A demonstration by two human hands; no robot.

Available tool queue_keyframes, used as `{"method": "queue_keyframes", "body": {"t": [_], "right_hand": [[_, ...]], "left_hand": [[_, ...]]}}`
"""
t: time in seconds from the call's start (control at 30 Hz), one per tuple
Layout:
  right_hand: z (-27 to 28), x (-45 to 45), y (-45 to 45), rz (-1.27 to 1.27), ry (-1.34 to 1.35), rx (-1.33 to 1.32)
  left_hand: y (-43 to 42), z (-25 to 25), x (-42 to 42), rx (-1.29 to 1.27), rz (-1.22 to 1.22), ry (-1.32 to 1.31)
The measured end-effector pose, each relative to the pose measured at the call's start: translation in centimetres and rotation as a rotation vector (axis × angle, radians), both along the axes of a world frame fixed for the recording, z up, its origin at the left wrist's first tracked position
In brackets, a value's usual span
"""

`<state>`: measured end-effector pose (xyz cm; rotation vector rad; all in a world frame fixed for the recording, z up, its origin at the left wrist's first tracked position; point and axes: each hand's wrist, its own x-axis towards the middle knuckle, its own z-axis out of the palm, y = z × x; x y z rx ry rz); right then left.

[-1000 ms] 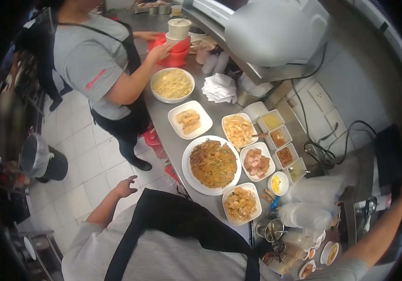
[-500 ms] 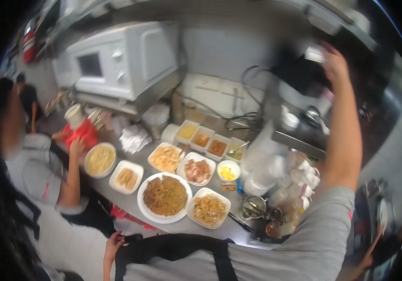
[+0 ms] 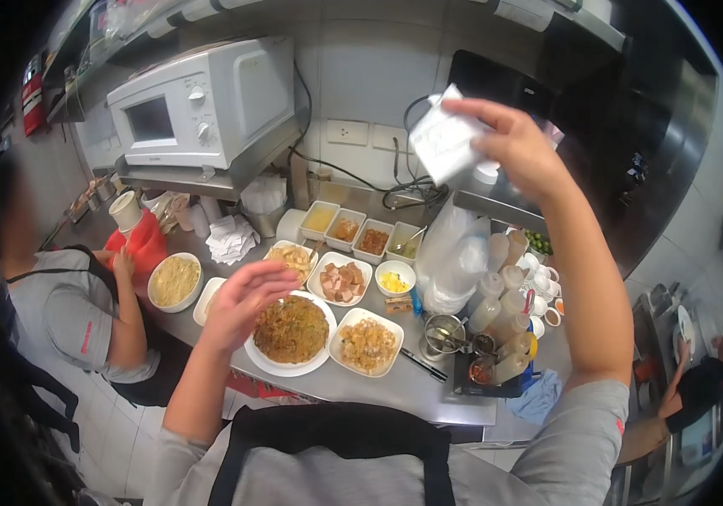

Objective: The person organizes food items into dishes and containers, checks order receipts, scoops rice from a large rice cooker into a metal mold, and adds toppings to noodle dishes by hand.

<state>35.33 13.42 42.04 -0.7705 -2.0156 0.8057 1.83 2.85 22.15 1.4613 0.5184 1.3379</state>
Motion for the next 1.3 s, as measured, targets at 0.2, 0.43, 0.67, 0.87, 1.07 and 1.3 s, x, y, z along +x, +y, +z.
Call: {"method": "queue_keyframes", "body": {"t": [0.2,0.43,0.67,0.87,1.07,1.3], "right_hand": [[-5.6,-3.7,-9.8,0.441,-0.656,0.244],[-10.6,-6.2,-14.4,0.587,-0.990,0.595],[-14.2,-8.7,-11.4,0.752,-1.036,0.399],[-26.6,-20.5,-3.1,0.804,-0.816,-0.019],[-37.8,-33.7,-2.1,0.532,-0.854,-0.202],[-32.7,-38.5,0.0,0.609,-0.582,0.105]], "left_hand": [[-0.2,-3.4,6.3,-0.388,-0.752,-0.260],[-4.0,-7.1,7.5,-0.436,-0.476,-0.450],[-8.9,-9.9,4.9,-0.445,0.383,-0.153],[-19.1,-14.7,0.5,-0.565,1.080,0.220],[-25.7,-15.0,-0.6,-0.598,1.394,0.034],[-28.3,-17.0,-9.3,-0.566,1.386,0.207]]}}
